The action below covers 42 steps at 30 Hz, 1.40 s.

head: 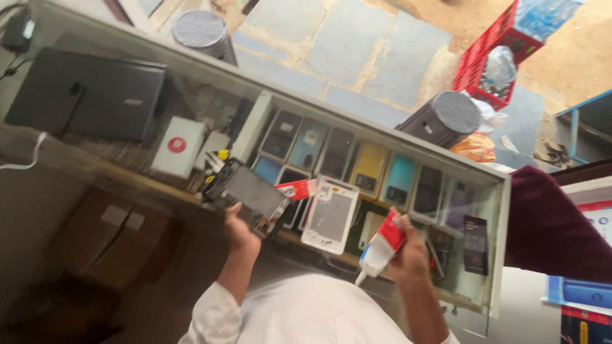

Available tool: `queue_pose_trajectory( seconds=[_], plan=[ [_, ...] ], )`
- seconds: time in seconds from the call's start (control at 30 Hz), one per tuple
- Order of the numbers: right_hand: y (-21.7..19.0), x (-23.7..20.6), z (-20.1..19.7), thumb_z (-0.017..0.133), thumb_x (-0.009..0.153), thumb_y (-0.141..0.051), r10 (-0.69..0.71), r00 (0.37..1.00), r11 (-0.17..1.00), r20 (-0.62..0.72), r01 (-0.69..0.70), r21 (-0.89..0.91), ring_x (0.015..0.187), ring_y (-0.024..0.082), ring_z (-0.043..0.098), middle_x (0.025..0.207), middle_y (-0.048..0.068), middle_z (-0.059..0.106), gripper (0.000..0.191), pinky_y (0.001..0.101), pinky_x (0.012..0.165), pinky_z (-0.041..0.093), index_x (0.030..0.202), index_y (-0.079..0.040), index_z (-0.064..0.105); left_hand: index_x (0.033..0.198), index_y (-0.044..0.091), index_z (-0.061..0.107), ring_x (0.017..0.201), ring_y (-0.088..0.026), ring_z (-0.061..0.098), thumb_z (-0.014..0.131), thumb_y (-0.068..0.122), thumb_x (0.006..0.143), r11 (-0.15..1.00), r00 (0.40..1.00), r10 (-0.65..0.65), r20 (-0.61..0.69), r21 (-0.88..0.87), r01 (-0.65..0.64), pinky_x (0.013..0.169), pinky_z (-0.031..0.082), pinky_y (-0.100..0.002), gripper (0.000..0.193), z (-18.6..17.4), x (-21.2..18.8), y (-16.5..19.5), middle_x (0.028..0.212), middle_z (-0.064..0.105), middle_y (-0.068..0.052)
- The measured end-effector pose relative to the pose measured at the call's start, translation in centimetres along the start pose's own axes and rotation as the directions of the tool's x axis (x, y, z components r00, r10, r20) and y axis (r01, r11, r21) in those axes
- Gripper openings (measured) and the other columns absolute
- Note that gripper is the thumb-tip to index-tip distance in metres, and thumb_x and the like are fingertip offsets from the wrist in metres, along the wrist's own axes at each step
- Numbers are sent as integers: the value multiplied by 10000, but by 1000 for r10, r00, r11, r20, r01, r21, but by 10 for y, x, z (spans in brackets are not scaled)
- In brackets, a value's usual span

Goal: The person applies adhesive along the edges of a disassembled smartphone chassis, then uses a metal tool to press and align the frame. The phone remains open with internal components visible throughout.

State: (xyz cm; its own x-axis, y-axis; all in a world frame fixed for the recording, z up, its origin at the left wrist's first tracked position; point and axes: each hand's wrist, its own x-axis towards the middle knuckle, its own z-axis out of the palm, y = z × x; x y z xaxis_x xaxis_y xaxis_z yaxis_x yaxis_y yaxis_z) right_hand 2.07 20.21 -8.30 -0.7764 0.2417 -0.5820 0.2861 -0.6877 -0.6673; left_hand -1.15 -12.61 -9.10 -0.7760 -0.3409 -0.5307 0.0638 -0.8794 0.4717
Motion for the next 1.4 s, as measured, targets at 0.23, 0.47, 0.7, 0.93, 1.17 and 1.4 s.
queue_pose_trajectory(
  seconds=[0.23, 0.47, 0.7, 0.93, 1.17, 1.4],
  plan=[
    [-6, -2, -25, 651, 953, -355, 117, 987, 993, 107, -114, -30, 724, 197, 685, 834, 56, 688, 262, 393, 642, 573, 1033, -106, 670, 1342, 63, 575, 1193, -268, 641, 551, 239, 889, 987, 990, 137, -32, 94, -134, 1038, 501, -444, 487, -10, -19, -13, 1273, 655, -78],
    [-20, 2, -38, 707, 891, -339, 287, 801, 926, 526, -90, -368, 837, 231, 730, 964, 144, 737, 448, 404, 729, 614, 1114, 48, 665, 1374, 100, 544, 1186, -278, 652, 500, 287, 909, 980, 956, -199, 217, 31, 197, 1032, 515, -487, 503, -3, -40, -32, 1270, 662, -87],
    [-38, 20, -19, 655, 938, -337, -52, 951, 998, 306, 44, 33, 851, 239, 734, 1000, 141, 713, 413, 380, 707, 616, 1159, 8, 608, 1380, 16, 554, 1005, -332, 738, 483, 303, 1103, 905, 716, -384, 583, 84, 417, 866, 592, -487, 406, -1, -32, -68, 1202, 706, -214],
    [-15, -4, 11, 622, 1001, -199, -229, 900, 968, 372, 251, -11, 675, 146, 678, 904, 103, 700, 302, 288, 537, 551, 1211, 18, 601, 1346, 31, 573, 1050, -301, 718, 457, 390, 1009, 829, 672, -513, 534, 105, 549, 939, 577, -453, 506, 55, -51, -99, 1211, 702, -170],
    [23, 1, -1, 541, 1077, -216, -347, 822, 909, 451, 413, -54, 655, 179, 672, 890, 130, 720, 278, 310, 494, 524, 1179, 31, 619, 1305, 71, 592, 1053, -322, 706, 434, 440, 991, 833, 778, -526, 344, 23, 553, 938, 579, -450, 509, 101, -68, -124, 1183, 695, -143],
    [31, -1, -6, 506, 1047, -219, -185, 894, 944, 408, 277, -178, 733, 229, 700, 974, 142, 738, 291, 365, 570, 562, 1138, 26, 634, 1315, 83, 596, 1115, -312, 683, 455, 446, 978, 866, 823, -471, 317, -8, 499, 992, 549, -450, 514, 99, -65, -128, 1224, 684, -122]
  ],
)
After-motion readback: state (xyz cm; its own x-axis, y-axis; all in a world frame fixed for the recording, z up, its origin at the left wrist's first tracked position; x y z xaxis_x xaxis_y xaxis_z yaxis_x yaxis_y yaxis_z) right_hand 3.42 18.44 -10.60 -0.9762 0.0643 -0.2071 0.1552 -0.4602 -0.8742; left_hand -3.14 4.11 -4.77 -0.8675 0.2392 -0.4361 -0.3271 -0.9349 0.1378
